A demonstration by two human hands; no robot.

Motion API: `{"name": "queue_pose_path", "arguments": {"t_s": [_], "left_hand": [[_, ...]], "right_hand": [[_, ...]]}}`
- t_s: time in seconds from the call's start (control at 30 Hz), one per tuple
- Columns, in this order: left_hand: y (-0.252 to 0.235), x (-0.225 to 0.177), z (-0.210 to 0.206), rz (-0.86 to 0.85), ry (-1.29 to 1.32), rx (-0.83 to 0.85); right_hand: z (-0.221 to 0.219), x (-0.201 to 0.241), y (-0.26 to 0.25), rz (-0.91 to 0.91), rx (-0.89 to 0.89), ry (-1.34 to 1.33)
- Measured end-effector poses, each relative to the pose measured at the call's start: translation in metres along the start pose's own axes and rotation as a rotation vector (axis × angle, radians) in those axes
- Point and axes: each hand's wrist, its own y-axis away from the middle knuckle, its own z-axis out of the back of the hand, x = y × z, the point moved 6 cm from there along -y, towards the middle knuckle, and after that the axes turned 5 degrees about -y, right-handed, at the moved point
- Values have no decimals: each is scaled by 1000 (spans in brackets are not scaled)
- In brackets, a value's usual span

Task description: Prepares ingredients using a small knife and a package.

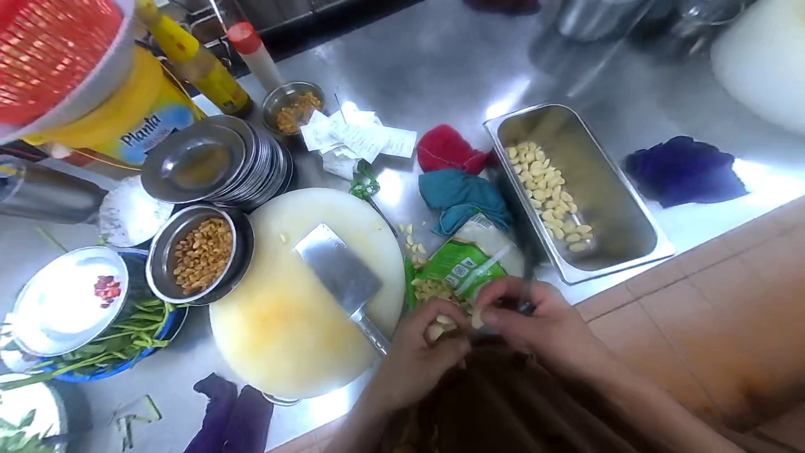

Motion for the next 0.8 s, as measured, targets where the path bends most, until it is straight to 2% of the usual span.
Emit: {"name": "queue_pose_path", "arguments": {"t_s": [0.13,0.27,0.33,0.53,0.67,0.8], "left_hand": [[-2,11,-2,36,247,27],[-12,12,1,162,320,-200],[-15,10,2,191,328,-222],[-17,13,-4,62,431,-119],[-18,16,-6,110,393,-105],[-15,13,-16,188,502,-26]], "right_hand": [[5,6,1,21,-5,3],[-3,9,0,44,-1,94],[-4,7,0,34,-2,125],[3,12,2,87,-66,152],[2,17,3,135,-68,176],[-5,20,4,314,-102,440]]}}
